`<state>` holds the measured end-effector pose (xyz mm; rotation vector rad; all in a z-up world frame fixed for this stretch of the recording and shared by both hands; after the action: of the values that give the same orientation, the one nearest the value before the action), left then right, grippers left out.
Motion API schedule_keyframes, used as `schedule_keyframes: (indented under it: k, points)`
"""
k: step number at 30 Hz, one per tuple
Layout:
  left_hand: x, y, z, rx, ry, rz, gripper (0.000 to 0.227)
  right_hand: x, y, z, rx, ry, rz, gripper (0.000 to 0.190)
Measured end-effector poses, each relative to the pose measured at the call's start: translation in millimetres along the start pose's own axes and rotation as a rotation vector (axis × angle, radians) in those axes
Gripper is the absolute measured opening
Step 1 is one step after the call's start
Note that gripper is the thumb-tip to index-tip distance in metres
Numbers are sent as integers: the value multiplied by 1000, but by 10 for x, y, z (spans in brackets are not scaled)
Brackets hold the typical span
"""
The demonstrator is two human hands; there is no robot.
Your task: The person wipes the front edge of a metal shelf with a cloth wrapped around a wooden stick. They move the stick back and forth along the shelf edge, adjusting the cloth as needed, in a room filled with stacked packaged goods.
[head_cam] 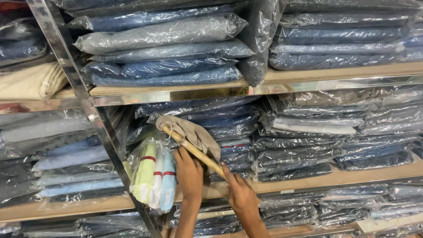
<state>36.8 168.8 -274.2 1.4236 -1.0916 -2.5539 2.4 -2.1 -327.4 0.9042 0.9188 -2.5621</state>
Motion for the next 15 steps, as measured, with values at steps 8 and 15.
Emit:
schedule_keyframes:
  k: [8, 15]
  points:
    - [701, 371, -1000, 33, -226, 17, 45, -189, 1255, 605, 558, 150, 32, 76]
    - [1063, 277, -1267, -316, -428, -138, 39, -169, 1589, 652, 631, 83, 159, 77]
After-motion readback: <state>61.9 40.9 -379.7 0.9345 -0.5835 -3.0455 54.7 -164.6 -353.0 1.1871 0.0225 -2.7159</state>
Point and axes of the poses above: each hand's wrist, its own x-axis away from the middle knuckle, its own z-axis out of the back of the hand, y = z × x, the point moved 2 cm from there along -x, towards the middle knuckle, and after that the axes turned 5 degrees about -z, right-handed, at the moved point
